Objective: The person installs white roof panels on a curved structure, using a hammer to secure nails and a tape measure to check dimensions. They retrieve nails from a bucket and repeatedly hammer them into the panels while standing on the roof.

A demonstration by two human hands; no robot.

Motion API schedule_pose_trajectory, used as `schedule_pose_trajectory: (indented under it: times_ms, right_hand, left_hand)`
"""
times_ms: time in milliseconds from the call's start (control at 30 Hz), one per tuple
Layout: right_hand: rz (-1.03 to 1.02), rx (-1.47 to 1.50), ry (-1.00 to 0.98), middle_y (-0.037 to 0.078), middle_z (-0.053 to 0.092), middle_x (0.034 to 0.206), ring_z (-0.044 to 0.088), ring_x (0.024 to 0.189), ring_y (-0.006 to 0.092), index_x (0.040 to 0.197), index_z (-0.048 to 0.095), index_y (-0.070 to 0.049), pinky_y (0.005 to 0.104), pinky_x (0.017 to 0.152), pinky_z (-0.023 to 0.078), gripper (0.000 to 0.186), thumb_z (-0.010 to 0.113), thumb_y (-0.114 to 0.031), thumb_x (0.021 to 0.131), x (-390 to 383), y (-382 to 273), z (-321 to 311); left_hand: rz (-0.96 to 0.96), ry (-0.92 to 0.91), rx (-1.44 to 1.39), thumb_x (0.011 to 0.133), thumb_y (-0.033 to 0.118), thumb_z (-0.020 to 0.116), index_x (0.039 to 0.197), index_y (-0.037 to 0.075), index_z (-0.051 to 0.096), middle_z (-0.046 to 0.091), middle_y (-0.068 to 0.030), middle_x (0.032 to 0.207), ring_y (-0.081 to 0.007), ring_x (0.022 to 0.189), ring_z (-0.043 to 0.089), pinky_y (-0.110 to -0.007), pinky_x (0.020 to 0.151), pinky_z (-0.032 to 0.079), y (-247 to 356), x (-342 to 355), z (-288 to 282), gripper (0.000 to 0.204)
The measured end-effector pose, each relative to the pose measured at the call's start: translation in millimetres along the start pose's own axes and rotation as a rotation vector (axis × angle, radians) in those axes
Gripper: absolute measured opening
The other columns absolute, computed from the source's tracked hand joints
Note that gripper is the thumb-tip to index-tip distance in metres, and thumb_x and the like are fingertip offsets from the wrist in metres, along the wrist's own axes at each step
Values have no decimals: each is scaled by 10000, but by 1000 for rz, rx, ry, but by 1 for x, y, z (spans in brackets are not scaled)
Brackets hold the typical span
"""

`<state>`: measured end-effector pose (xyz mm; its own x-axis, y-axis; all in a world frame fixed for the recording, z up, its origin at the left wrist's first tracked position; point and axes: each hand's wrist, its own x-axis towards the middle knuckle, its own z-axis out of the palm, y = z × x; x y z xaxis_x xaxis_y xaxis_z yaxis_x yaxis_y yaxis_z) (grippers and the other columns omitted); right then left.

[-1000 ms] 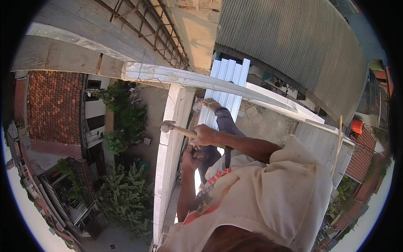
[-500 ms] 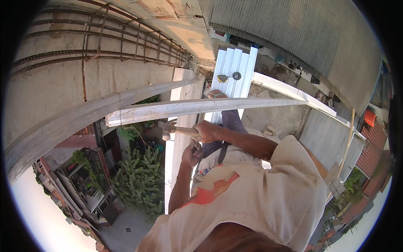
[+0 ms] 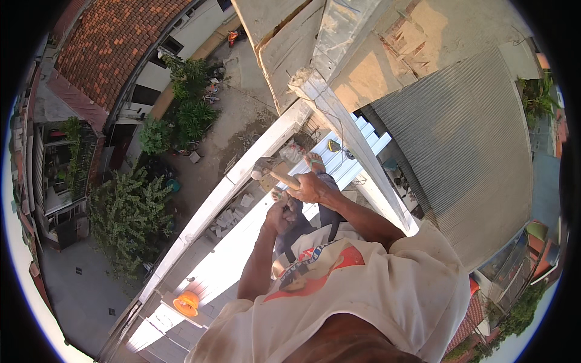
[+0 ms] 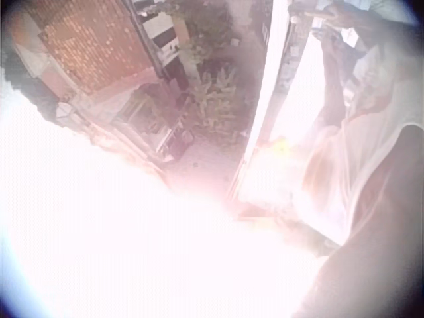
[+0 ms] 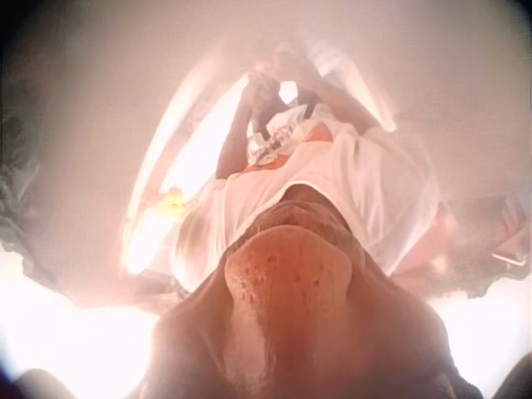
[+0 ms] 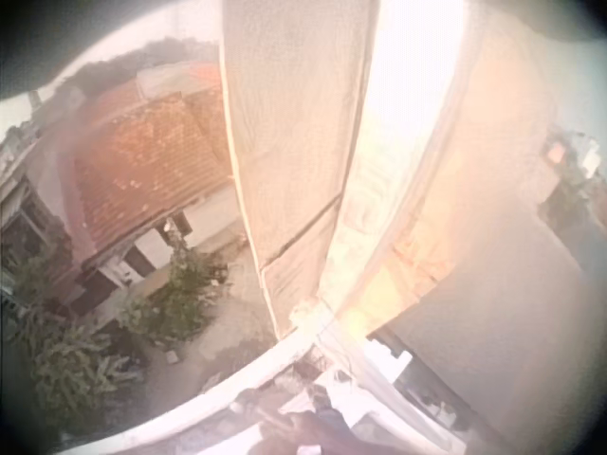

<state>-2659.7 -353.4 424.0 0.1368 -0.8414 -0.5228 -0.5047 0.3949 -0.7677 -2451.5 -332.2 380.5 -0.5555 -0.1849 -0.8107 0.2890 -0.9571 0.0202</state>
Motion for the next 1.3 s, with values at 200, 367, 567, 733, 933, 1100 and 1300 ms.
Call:
schedule_pose_trajectory:
  times_ms: [200,367,567,733,933,1100,1300]
  right_hand:
    - [-72,-252,23,354,675,1100,723,1013,398,1030,686,83,429,856,573,486,783,-365,869,26,23,33]
    - [68,-188,-7,156,719,755,704,662,242,1001,677,59,378,633,559,385,778,-300,905,60,32,46]
    - [272,-124,3,186,724,765,727,615,270,1041,671,75,387,583,571,429,777,-318,907,176,42,68]
    - [245,-190,67,114,652,649,641,494,189,900,654,55,341,469,507,372,764,-299,926,340,48,57]
    - [188,-563,59,59,607,599,565,486,126,856,685,13,301,429,423,304,771,-265,944,522,71,45]
    - [212,-922,-96,116,683,666,600,508,135,947,757,47,330,450,455,281,756,-234,945,610,144,40]
    - [189,-1416,-316,120,727,693,685,584,234,779,796,-8,411,566,537,182,693,-148,831,660,186,44]
  left_hand:
    - [178,-60,-4,1067,447,586,834,136,553,523,5,695,-59,491,323,-242,469,270,2,24,-33,390]
    - [217,-13,-12,1067,491,561,824,112,590,509,15,694,-69,517,334,-257,498,271,5,73,-61,452]
    - [436,203,-7,1066,460,577,822,79,628,499,5,637,-106,510,425,-297,506,382,50,148,-106,455]
    - [1076,613,606,934,260,749,1063,-12,622,620,-125,923,-274,720,593,-394,694,522,102,237,-106,327]
    - [1241,633,1108,825,235,827,1375,25,564,573,-155,1289,-320,1120,557,-438,930,486,165,319,-66,645]
    - [1330,598,1174,827,268,805,1325,67,614,601,-88,1301,-289,1149,525,-445,909,457,182,380,-53,571]
    - [1384,613,1286,855,189,711,1093,119,739,650,-38,1175,-240,1111,552,-414,848,456,184,414,-48,249]
